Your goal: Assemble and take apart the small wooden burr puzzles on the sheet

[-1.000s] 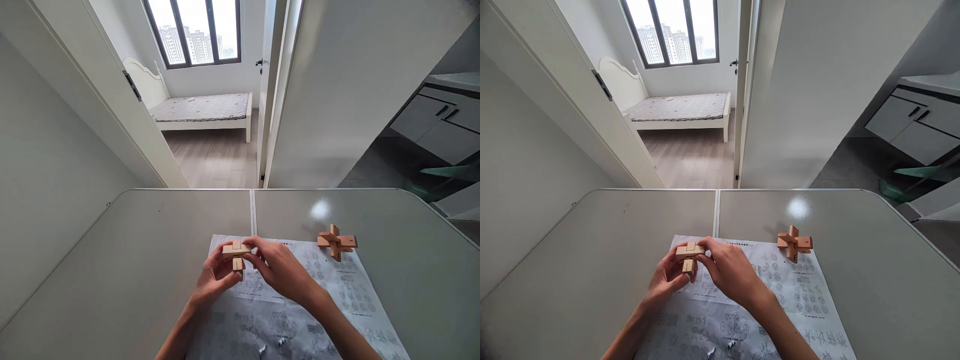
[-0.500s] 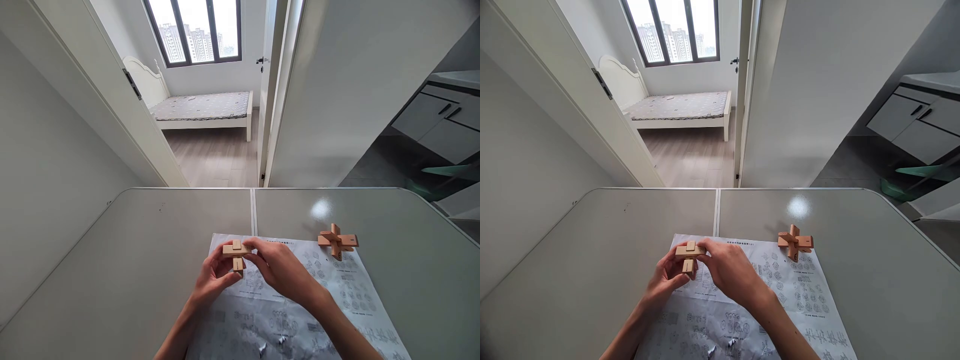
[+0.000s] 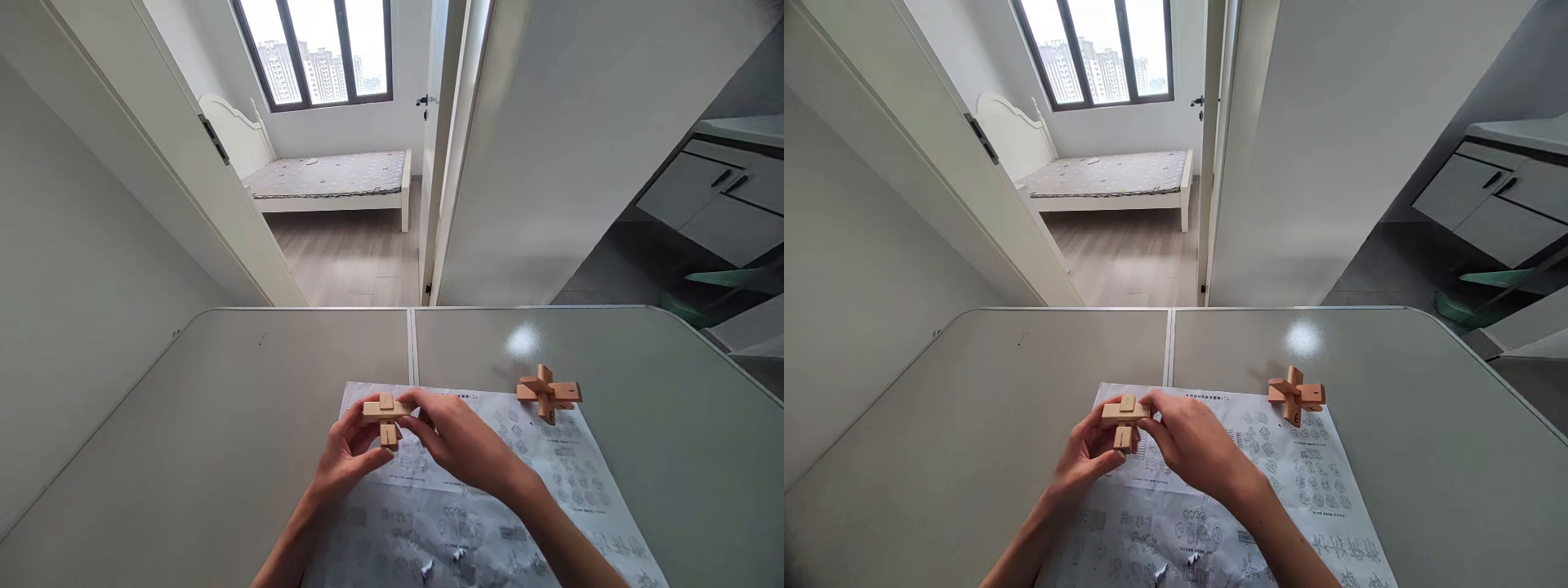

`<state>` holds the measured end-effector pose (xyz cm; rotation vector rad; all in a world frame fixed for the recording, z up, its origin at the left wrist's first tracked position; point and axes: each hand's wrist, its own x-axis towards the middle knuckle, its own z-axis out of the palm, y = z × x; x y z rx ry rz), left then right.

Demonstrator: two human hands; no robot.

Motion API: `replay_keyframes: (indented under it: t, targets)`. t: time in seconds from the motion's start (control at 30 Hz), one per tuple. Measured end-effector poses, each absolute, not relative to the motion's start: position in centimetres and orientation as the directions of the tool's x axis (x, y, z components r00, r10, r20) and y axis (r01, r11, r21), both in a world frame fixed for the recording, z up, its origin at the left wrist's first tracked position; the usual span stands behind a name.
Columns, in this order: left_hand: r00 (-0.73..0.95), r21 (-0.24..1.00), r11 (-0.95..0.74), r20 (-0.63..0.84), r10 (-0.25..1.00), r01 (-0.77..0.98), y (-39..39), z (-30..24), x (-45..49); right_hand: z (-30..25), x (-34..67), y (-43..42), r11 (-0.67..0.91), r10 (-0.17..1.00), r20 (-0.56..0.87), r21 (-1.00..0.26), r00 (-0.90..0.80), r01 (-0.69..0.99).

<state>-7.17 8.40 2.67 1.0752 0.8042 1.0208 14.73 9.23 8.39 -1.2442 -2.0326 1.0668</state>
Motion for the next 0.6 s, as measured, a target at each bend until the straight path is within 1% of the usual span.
replay_keyframes:
  t: [0.07,0.17,0.23,0.3,0.4,0.5,0.6]
  targets:
    - [0.254,0.95,0.11,-0.034,0.967,-0.291,8.6,2.5,-7.2,8.1,14.6,9.3,0.265,0.908,0.024,-0.807,-0.419,0.528]
    - [0.05,0.918,0.039,-0.021,0.999,-0.395,9.2,2.3,-7.4,7.4,14.3,9.5,0.281,0.916,0.022,-0.747,-0.401,0.602]
    - [-0.065,0.879,0.012,-0.049,0.997,-0.477,9.6,2.2,-7.7,6.9,14.0,9.5,0.312,0.908,0.033,-0.718,-0.418,0.623]
    - [-0.124,0.848,0.008,-0.086,0.989,-0.531,9.8,2.1,-7.9,6.3,13.6,9.4,0.347,0.9,0.061,-0.7,-0.432,0.624]
    - [-0.119,0.823,0.035,-0.124,0.985,-0.566,10.0,2.3,-7.9,5.2,12.9,9.3,0.393,0.892,0.13,-0.696,-0.434,0.601]
    - [-0.053,0.793,0.073,-0.132,0.99,-0.605,9.9,2.5,-7.7,4.0,12.2,9.2,0.425,0.882,0.181,-0.705,-0.435,0.568]
    - [0.02,0.782,0.098,-0.109,0.994,-0.616,9.8,2.5,-7.5,2.9,11.5,9.3,0.434,0.883,0.209,-0.707,-0.421,0.558]
